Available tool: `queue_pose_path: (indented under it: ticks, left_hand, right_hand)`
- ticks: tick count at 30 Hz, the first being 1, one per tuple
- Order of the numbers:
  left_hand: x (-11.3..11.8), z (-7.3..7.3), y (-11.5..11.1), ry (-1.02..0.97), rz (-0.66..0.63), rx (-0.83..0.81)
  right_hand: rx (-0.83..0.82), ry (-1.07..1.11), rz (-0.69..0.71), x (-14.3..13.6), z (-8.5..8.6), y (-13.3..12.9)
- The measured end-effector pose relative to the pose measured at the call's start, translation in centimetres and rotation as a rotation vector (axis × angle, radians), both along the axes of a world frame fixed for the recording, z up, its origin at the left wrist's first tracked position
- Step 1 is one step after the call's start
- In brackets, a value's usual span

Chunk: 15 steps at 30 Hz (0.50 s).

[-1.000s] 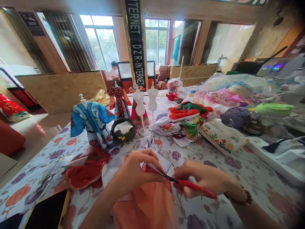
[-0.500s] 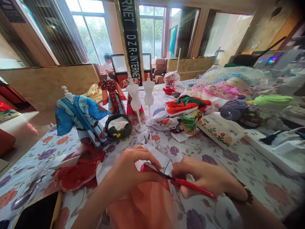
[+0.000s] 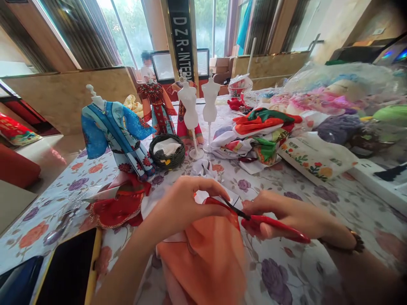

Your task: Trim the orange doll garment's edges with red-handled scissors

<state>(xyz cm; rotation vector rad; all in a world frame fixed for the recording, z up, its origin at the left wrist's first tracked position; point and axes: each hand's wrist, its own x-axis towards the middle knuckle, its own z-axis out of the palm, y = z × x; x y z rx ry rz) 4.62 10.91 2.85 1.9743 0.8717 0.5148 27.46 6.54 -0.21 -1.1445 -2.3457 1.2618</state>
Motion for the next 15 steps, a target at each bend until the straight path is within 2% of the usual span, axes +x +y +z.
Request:
queue_pose_path:
  ticks: [6, 15]
  left_hand:
    - [-0.27, 0.12, 0.06, -0.016, -0.074, 0.01]
    - [-0.36, -0.08, 0.19, 0.005, -0.07, 0.013]
  right_hand:
    - [-0.022, 0.015, -0.069, -0.38, 0.27, -0.61]
    - [-0.284, 0.164, -0.033, -0.81, 0.27, -0.65]
